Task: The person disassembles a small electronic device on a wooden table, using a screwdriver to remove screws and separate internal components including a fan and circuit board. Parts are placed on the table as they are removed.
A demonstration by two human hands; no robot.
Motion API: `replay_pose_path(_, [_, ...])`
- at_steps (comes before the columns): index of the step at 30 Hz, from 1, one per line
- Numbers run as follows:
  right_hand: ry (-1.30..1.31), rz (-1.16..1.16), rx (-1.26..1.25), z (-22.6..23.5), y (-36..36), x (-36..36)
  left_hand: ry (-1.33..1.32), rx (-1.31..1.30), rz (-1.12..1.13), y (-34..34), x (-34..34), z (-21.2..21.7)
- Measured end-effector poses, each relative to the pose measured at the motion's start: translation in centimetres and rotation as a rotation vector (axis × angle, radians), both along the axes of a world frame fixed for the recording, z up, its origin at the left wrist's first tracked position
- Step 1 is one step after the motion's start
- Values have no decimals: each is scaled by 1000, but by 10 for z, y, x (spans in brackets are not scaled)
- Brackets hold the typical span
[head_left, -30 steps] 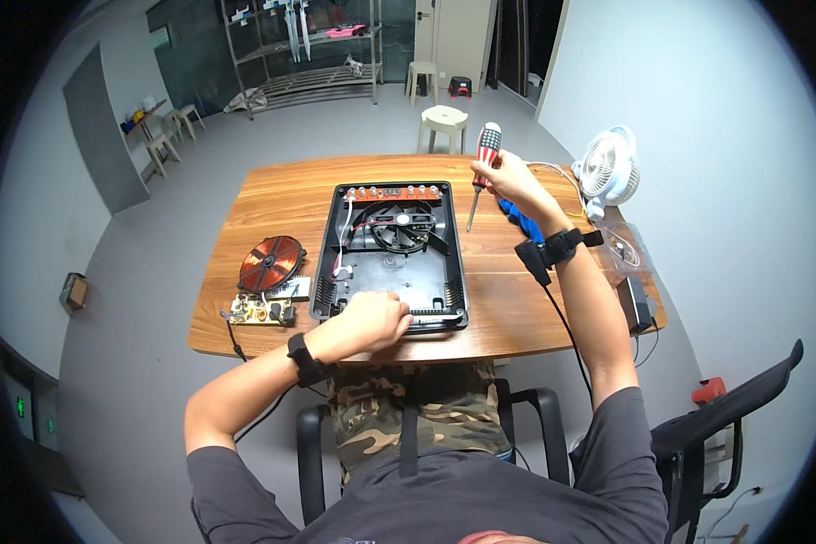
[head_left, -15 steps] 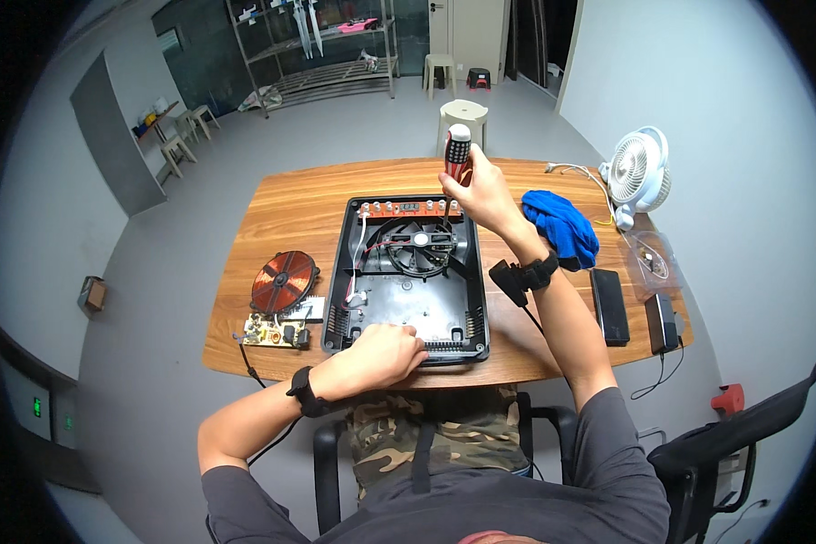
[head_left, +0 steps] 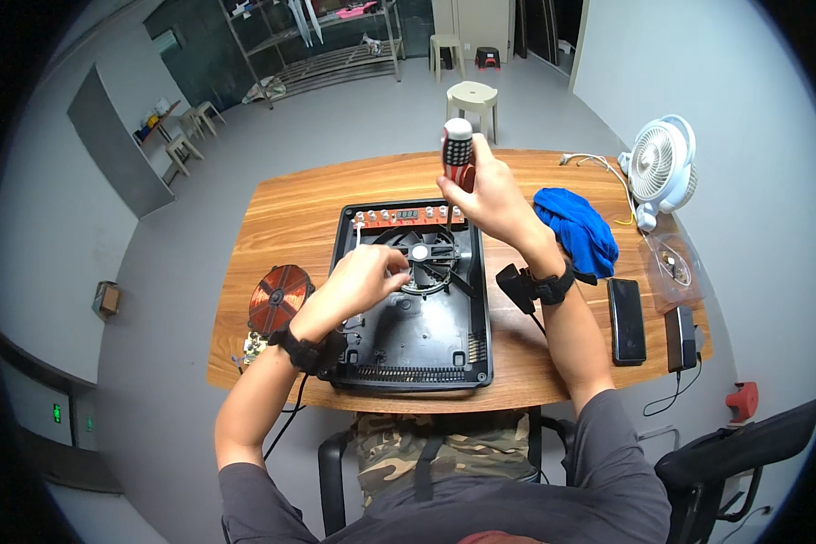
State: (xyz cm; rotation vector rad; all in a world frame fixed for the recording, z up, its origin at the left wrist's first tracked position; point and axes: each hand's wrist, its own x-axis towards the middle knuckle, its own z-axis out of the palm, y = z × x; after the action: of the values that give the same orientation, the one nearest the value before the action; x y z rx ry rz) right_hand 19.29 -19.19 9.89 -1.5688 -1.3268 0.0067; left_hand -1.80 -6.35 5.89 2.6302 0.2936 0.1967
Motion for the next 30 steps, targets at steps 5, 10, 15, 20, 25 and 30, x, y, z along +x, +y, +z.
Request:
replay_pose_path(5, [2, 111, -38, -8, -2, 5, -55, -87, 96, 10, 24, 0])
replay_pose_path(10, [5, 144, -23, -19, 1, 8, -103, -67, 108, 16, 33, -8])
replay_pose_path(15, [71, 173, -23, -21, 3, 10, -197, -147, 92, 18, 35, -17])
replay_pose_path(20, [128, 222, -13, -21, -2, 12, -237, -309, -8, 2, 50, -14])
replay_pose_path(25, [113, 238, -100, -22, -1, 10, -262, -299, -25, -2, 64, -4])
replay_pose_path(30, [81, 187, -136, -14, -9, 10, -312, -403, -23, 0, 75, -20])
